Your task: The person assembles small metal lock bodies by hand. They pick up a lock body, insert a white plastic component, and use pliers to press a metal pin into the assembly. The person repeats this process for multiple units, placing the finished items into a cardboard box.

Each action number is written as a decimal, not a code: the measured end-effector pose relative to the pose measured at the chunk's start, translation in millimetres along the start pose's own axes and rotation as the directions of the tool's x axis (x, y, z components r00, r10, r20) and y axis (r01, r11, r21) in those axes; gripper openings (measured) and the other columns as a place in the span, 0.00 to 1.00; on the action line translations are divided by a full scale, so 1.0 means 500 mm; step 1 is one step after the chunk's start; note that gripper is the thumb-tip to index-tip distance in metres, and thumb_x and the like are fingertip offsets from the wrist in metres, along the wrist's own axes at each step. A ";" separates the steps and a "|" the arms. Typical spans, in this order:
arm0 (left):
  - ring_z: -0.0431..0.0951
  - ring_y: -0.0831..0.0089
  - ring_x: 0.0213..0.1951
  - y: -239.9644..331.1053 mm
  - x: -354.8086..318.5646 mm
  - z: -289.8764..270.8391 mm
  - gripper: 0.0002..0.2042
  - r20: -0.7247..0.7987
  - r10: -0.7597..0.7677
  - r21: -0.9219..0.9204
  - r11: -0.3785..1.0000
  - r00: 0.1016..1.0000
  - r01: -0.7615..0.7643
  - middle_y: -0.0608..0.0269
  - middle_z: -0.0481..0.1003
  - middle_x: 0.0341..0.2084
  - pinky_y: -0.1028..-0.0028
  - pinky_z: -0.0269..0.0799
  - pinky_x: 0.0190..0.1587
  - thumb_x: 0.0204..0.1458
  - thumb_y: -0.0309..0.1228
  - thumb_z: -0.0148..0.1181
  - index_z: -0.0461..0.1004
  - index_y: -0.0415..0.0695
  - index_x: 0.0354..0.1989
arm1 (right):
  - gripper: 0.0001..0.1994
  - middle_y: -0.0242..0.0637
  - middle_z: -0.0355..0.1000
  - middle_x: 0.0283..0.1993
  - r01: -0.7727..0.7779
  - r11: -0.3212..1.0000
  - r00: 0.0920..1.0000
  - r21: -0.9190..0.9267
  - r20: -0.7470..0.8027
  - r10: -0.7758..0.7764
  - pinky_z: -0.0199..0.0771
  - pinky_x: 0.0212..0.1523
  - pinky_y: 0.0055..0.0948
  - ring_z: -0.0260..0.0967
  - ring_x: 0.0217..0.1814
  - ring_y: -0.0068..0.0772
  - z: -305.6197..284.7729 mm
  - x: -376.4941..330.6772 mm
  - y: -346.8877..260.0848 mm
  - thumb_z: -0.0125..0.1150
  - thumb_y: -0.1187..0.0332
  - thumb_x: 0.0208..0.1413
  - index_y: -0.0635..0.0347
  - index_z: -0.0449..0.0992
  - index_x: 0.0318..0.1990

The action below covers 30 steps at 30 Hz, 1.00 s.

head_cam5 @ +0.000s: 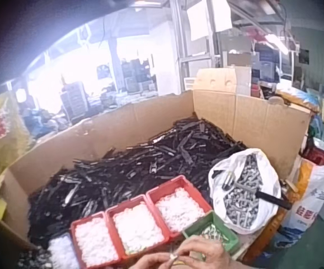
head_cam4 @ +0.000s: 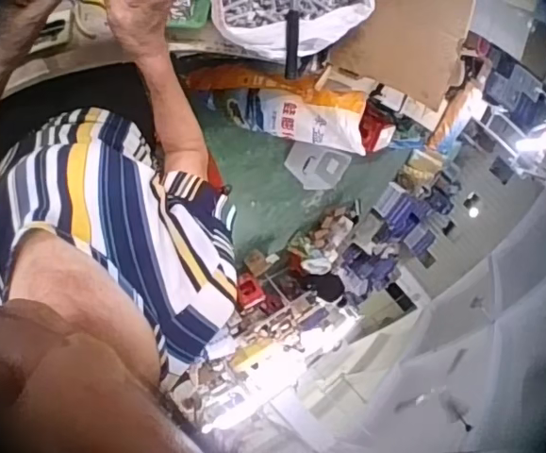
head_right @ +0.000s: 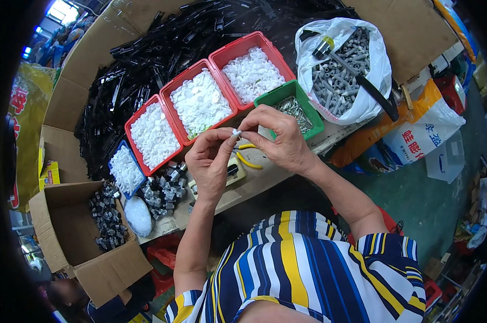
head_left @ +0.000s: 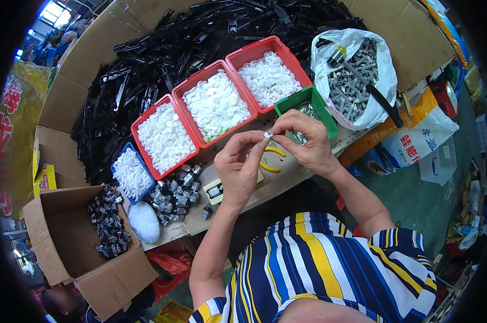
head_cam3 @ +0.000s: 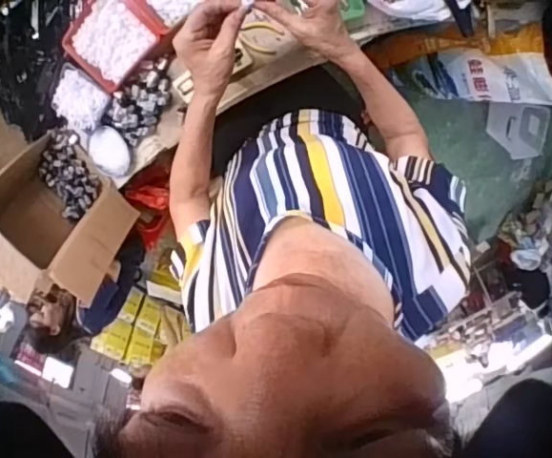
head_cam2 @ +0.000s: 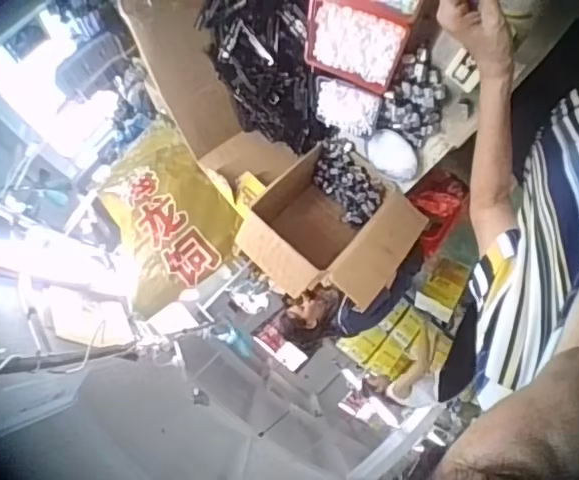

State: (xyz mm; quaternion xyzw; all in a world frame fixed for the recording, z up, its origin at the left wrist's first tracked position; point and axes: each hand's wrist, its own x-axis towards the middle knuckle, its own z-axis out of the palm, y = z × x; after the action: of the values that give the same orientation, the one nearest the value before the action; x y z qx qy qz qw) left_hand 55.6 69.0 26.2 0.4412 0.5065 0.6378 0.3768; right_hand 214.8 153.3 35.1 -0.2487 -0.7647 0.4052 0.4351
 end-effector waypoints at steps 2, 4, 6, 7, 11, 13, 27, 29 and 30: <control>0.78 0.79 0.42 0.002 -0.006 -0.002 0.08 -0.002 -0.007 -0.047 0.999 1.000 0.007 0.62 0.79 0.40 0.78 0.75 0.46 0.55 0.20 0.66 0.78 0.34 0.43 | 0.07 0.37 0.75 0.36 -0.023 0.999 0.999 0.039 0.027 0.022 0.75 0.39 0.28 0.76 0.38 0.29 0.003 -0.002 0.001 0.68 0.79 0.52 0.64 0.79 0.38; 0.78 0.78 0.43 0.010 -0.012 -0.005 0.10 -0.003 -0.034 -0.161 0.986 0.999 0.033 0.62 0.79 0.41 0.77 0.74 0.47 0.54 0.20 0.67 0.77 0.34 0.44 | 0.07 0.37 0.74 0.35 0.018 1.000 0.998 -0.015 0.065 -0.017 0.75 0.38 0.28 0.76 0.37 0.31 0.002 0.004 -0.010 0.68 0.79 0.51 0.64 0.78 0.37; 0.78 0.77 0.44 0.006 -0.016 -0.016 0.15 0.040 -0.015 -0.104 0.994 0.999 0.019 0.61 0.78 0.42 0.77 0.74 0.48 0.51 0.18 0.68 0.76 0.34 0.47 | 0.06 0.37 0.73 0.34 0.068 0.995 0.990 -0.071 0.125 -0.059 0.74 0.37 0.29 0.76 0.36 0.33 0.007 0.007 -0.015 0.67 0.79 0.52 0.63 0.77 0.37; 0.78 0.77 0.44 0.003 -0.018 -0.024 0.17 0.059 -0.006 -0.075 0.997 0.998 0.010 0.60 0.78 0.43 0.78 0.74 0.48 0.50 0.17 0.68 0.75 0.33 0.49 | 0.06 0.37 0.73 0.34 0.099 0.990 0.983 -0.100 0.165 -0.082 0.74 0.37 0.30 0.75 0.36 0.34 0.012 0.009 -0.017 0.66 0.78 0.52 0.63 0.76 0.37; 0.75 0.77 0.43 -0.026 -0.029 -0.062 0.15 0.092 0.044 0.082 0.995 0.995 -0.051 0.61 0.78 0.42 0.77 0.72 0.47 0.49 0.17 0.69 0.77 0.33 0.46 | 0.06 0.38 0.70 0.35 0.256 0.935 0.928 -0.247 0.333 -0.166 0.71 0.37 0.34 0.73 0.34 0.39 0.027 0.015 -0.029 0.64 0.74 0.55 0.62 0.74 0.37; 0.76 0.76 0.39 -0.025 -0.035 -0.069 0.13 0.036 0.060 0.088 0.994 0.998 -0.063 0.62 0.79 0.37 0.75 0.71 0.43 0.47 0.23 0.72 0.79 0.36 0.41 | 0.06 0.38 0.69 0.36 0.276 0.929 0.899 -0.245 0.407 -0.160 0.69 0.37 0.36 0.72 0.35 0.39 0.035 0.020 -0.031 0.63 0.72 0.56 0.62 0.74 0.38; 0.75 0.58 0.41 -0.031 -0.163 -0.174 0.20 0.115 0.357 0.790 0.533 0.927 -0.303 0.57 0.75 0.36 0.63 0.72 0.44 0.36 0.27 0.77 0.79 0.40 0.40 | 0.07 0.45 0.70 0.35 0.370 0.901 0.654 -0.226 0.753 -0.079 0.74 0.35 0.45 0.74 0.35 0.52 0.147 -0.004 0.022 0.61 0.71 0.54 0.66 0.71 0.35; 0.75 0.57 0.41 -0.042 -0.193 -0.181 0.18 0.173 0.387 0.849 0.408 0.906 -0.336 0.58 0.74 0.35 0.62 0.71 0.43 0.38 0.26 0.75 0.79 0.40 0.40 | 0.08 0.47 0.69 0.34 0.399 0.892 0.644 -0.213 0.758 -0.107 0.75 0.33 0.45 0.74 0.33 0.53 0.164 -0.010 0.036 0.61 0.73 0.51 0.67 0.71 0.34; 0.75 0.58 0.42 -0.047 -0.206 -0.182 0.17 0.183 0.354 0.852 0.408 0.917 -0.327 0.58 0.74 0.36 0.62 0.71 0.44 0.39 0.26 0.74 0.79 0.41 0.40 | 0.07 0.47 0.70 0.34 0.407 0.884 0.642 -0.229 0.760 -0.098 0.75 0.34 0.45 0.75 0.33 0.53 0.168 -0.011 0.037 0.61 0.73 0.50 0.67 0.71 0.34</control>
State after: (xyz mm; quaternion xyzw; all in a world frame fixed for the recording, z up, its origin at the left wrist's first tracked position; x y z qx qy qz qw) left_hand 4.2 -50.1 -24.1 0.6547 0.6623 0.3618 -0.0427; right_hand 145.2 125.4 -7.4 -0.0340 -0.9640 0.2477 0.0901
